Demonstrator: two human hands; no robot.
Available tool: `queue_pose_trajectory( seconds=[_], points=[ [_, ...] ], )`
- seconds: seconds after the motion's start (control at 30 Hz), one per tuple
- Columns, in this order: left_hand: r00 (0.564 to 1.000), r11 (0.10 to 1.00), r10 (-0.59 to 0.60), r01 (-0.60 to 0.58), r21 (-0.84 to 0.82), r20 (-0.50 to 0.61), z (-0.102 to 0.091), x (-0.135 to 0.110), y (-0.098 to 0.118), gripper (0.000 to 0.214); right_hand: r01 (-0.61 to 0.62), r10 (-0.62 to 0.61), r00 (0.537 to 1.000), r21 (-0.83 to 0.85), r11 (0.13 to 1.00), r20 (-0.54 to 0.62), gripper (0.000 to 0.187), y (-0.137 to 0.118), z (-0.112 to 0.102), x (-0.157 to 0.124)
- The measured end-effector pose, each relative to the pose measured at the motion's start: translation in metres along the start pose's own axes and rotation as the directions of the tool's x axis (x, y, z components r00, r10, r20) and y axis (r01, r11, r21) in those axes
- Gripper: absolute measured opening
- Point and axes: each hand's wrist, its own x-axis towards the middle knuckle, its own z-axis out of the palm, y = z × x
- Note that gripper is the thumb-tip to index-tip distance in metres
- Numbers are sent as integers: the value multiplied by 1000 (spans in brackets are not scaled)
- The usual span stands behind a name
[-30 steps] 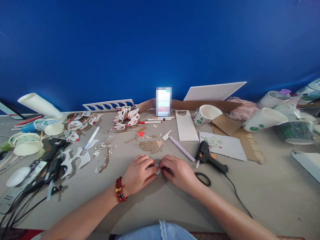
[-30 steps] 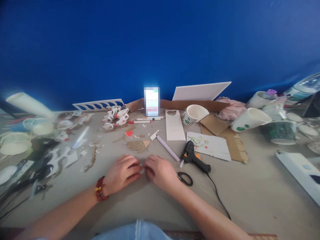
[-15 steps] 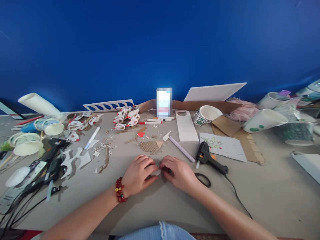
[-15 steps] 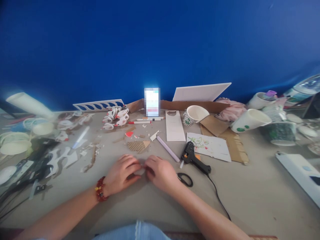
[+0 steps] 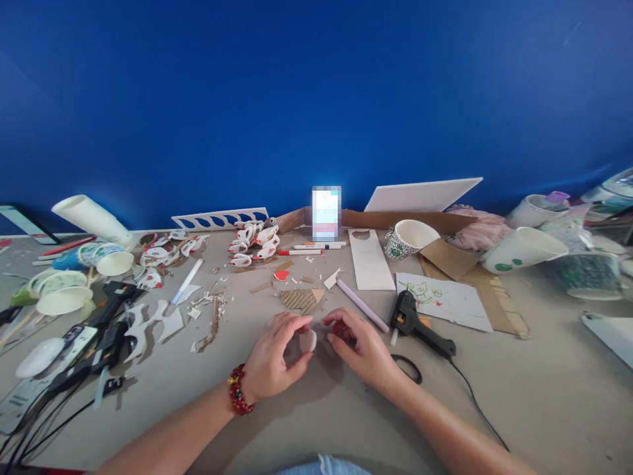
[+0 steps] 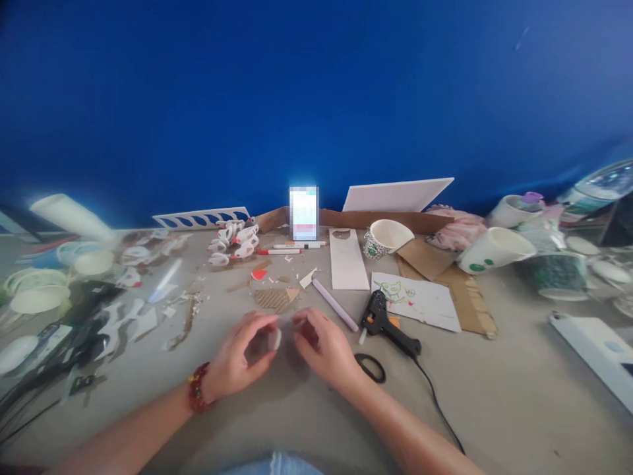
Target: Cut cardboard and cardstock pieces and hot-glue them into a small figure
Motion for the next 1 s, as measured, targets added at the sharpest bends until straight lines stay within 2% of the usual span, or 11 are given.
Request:
queue_pose_trajectory(
  seconds=[0.13, 0.27, 0.37, 0.47, 0.57, 0.63, 0.7, 0.77, 0.83, 0.9, 1.0],
  points=[
    [993, 935, -121, 120, -334, 17, -2, -3, -4, 53, -68, 40, 995, 315, 947, 96, 21, 5, 5, -1],
    [987, 828, -135, 159, -537, 84, 0, -4, -10, 52, -118, 64, 990, 484, 867, 127, 23, 10, 10, -1],
    [988, 815, -116, 154, -559, 103, -2, -2, -11, 45, -162, 88, 984, 565, 809, 156, 24, 11, 11, 0],
    [991, 882, -81, 120, -456, 104, -6, 2, -12, 42, -199, 104, 977, 617, 761, 186, 23, 10, 11, 1],
    [996, 970, 30, -8, -243, 88, -9, 5, -14, 40, -198, 127, 979, 583, 788, 161, 23, 11, 12, 2],
    [992, 992, 98, -91, -85, 83, -10, 7, -15, 37, -188, 128, 981, 553, 812, 146, 22, 13, 13, 1],
    [989, 992, 121, -124, 35, 83, -11, 9, -15, 33, -168, 118, 984, 497, 851, 132, 19, 13, 13, 1],
    [991, 988, 98, -109, 114, 93, -12, 9, -14, 29, -130, 100, 990, 359, 924, 100, 14, 11, 10, 0],
    [992, 981, 56, -75, 178, 109, -12, 9, -14, 28, -61, 55, 998, 153, 986, 41, 12, 7, 7, 0],
    [994, 969, 13, -40, 245, 109, -10, 8, -15, 28, 31, -31, 999, -24, 999, -8, 14, 2, 3, 0],
    [996, 944, -26, -4, 330, 85, -6, 7, -15, 29, 153, -156, 988, -152, 977, -13, 19, -2, 1, 0]
  ],
)
